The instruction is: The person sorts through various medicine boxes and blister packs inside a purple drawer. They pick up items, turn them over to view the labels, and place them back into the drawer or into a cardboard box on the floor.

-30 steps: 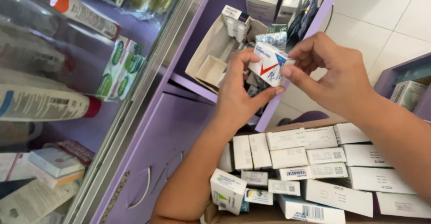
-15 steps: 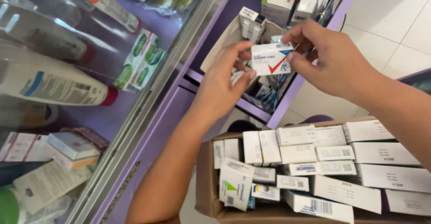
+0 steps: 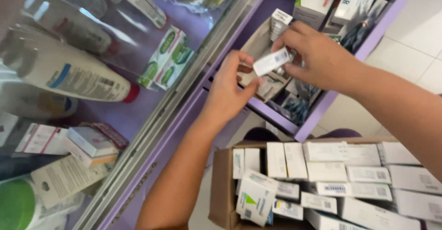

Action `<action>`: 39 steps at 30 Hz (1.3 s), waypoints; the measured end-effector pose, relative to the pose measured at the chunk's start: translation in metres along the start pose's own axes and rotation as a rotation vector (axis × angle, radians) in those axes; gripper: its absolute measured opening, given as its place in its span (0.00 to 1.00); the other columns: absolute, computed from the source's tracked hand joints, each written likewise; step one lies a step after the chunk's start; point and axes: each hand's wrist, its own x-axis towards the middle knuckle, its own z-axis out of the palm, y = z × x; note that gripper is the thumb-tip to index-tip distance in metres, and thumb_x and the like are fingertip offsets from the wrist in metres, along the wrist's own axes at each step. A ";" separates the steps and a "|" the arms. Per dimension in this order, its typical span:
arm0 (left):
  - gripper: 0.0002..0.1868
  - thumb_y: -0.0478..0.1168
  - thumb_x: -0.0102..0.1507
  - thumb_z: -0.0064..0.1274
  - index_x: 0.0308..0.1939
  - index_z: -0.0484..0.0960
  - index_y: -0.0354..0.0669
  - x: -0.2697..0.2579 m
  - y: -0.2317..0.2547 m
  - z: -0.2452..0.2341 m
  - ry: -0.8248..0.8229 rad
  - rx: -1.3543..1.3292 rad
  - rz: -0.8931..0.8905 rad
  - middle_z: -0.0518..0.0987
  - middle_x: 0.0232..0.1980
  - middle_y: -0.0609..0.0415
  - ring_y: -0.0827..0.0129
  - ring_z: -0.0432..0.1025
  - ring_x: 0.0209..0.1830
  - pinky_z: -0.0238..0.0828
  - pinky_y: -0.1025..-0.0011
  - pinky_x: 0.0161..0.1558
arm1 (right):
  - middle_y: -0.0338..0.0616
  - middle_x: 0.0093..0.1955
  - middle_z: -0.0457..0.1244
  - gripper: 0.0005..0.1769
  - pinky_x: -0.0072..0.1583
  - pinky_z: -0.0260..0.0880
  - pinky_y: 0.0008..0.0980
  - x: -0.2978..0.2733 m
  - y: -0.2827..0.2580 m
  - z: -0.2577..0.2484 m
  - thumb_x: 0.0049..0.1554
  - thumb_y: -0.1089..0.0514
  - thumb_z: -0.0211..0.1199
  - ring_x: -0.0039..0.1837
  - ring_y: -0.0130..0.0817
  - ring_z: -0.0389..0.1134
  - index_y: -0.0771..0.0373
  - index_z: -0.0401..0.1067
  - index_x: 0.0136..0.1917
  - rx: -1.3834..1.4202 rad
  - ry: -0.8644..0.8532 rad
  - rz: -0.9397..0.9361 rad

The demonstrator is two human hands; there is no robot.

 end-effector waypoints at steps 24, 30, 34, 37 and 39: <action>0.30 0.33 0.56 0.66 0.57 0.66 0.40 0.009 -0.036 0.004 0.022 0.160 -0.015 0.74 0.55 0.47 0.58 0.76 0.53 0.73 0.62 0.51 | 0.49 0.55 0.59 0.40 0.51 0.75 0.36 0.035 0.037 0.035 0.51 0.60 0.69 0.50 0.41 0.71 0.57 0.60 0.75 0.038 -0.155 -0.002; 0.26 0.33 0.54 0.68 0.50 0.68 0.41 0.007 -0.041 0.000 -0.021 0.264 -0.034 0.72 0.52 0.45 0.47 0.72 0.51 0.70 0.57 0.47 | 0.48 0.45 0.68 0.34 0.47 0.76 0.37 0.059 0.061 0.057 0.48 0.51 0.76 0.46 0.40 0.74 0.59 0.67 0.64 0.168 -0.301 0.164; 0.21 0.33 0.54 0.68 0.43 0.70 0.41 0.009 -0.045 -0.004 -0.038 0.272 0.019 0.74 0.53 0.48 0.48 0.74 0.52 0.71 0.58 0.49 | 0.49 0.43 0.71 0.30 0.49 0.73 0.39 0.074 0.057 0.058 0.52 0.49 0.75 0.47 0.41 0.75 0.58 0.67 0.62 0.096 -0.454 0.285; 0.16 0.36 0.55 0.67 0.36 0.72 0.38 0.012 -0.043 -0.006 -0.130 0.291 -0.102 0.76 0.54 0.49 0.49 0.75 0.47 0.71 0.59 0.45 | 0.48 0.43 0.73 0.26 0.50 0.73 0.40 0.081 0.061 0.063 0.53 0.50 0.74 0.47 0.39 0.76 0.59 0.68 0.60 0.076 -0.512 0.310; 0.10 0.40 0.59 0.63 0.36 0.78 0.39 0.013 -0.046 -0.005 -0.192 0.347 -0.143 0.79 0.52 0.49 0.49 0.76 0.46 0.71 0.57 0.48 | 0.46 0.45 0.72 0.23 0.51 0.73 0.40 0.086 0.056 0.063 0.52 0.52 0.73 0.48 0.39 0.75 0.52 0.71 0.59 0.041 -0.571 0.339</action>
